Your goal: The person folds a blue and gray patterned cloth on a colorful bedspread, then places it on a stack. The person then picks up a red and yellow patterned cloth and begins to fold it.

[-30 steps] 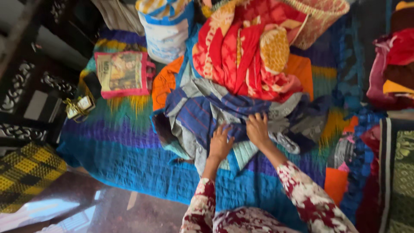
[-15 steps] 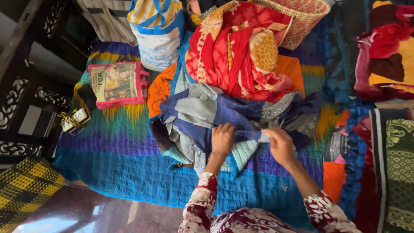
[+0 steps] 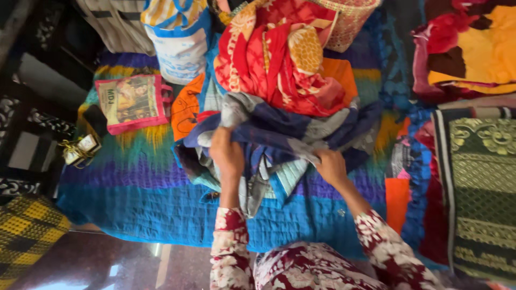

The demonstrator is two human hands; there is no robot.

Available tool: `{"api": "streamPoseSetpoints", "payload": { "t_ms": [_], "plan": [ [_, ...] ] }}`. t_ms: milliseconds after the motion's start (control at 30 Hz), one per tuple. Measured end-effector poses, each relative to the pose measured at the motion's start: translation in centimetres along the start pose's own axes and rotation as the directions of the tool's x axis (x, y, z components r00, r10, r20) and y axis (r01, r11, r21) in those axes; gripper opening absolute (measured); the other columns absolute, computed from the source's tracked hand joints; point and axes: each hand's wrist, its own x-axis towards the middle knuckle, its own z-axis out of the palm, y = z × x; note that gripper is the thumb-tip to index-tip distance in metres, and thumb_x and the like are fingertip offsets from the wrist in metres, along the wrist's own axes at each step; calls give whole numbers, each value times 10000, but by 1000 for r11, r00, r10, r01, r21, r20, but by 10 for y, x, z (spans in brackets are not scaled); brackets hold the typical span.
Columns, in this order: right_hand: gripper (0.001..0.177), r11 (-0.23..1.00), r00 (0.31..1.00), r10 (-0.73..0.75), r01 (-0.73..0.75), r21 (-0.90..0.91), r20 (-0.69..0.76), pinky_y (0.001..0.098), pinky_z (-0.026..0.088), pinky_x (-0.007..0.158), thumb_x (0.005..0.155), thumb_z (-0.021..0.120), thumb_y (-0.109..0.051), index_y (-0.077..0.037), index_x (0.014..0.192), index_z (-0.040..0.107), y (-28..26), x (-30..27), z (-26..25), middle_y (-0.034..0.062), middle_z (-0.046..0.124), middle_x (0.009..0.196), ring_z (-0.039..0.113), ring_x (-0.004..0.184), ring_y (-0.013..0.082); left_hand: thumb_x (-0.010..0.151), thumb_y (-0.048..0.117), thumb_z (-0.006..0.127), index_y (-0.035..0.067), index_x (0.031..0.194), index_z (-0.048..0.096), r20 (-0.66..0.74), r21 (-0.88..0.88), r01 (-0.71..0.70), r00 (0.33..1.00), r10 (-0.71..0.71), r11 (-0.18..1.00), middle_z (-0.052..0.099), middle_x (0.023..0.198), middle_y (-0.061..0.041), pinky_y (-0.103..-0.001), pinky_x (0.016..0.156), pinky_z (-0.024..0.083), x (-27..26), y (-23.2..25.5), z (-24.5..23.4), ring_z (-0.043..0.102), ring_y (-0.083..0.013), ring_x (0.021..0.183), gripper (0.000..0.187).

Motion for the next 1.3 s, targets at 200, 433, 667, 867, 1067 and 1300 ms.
{"api": "streamPoseSetpoints", "payload": {
  "t_ms": [200,433,667,867,1067,1300],
  "plan": [
    [163,992,976,74,-94,-89,-207,569,486,793,817,723,-203,-62,895,697,72,-16,41,168,711,863,688,837,409,747,-126,530,-3,992,666,-214,52,2,977,9,999,648,891,-182,-445,767,537,25,9,-51,671,-375,831,306],
    [266,966,779,237,-127,223,-580,496,431,719,1076,686,-165,6,918,558,111,49,-45,228,581,812,534,751,405,887,-58,669,-7,1002,696,-344,109,234,921,-184,966,684,881,-168,-434,737,519,34,-18,-72,678,-350,805,129],
    [300,907,890,151,49,419,-430,380,395,605,1035,747,-197,5,872,597,-35,59,-170,164,556,729,478,651,184,859,83,722,34,1233,658,-3,112,100,995,-100,989,654,1184,-184,-485,1020,472,29,11,-60,612,-384,1131,382],
    [265,905,962,-272,248,345,22,434,530,669,825,814,-268,-42,937,732,-123,51,-161,174,721,848,711,786,363,692,246,831,62,1246,627,496,-235,4,861,116,972,598,1279,-141,-436,916,515,-18,94,7,594,-354,1151,619],
    [282,961,962,-209,169,221,175,466,520,725,773,810,-269,-39,915,727,-70,34,-131,185,720,865,695,833,384,808,162,805,64,963,716,473,-90,-25,878,65,996,670,1103,-70,-417,832,552,-19,74,7,673,-317,1010,204],
    [369,993,999,30,-33,112,24,478,496,742,781,865,-313,4,855,691,-12,15,-118,219,675,833,661,839,405,892,212,822,31,913,703,158,89,128,977,-141,988,674,964,-119,-444,785,513,-11,26,-4,651,-347,891,217]
  ]
}}
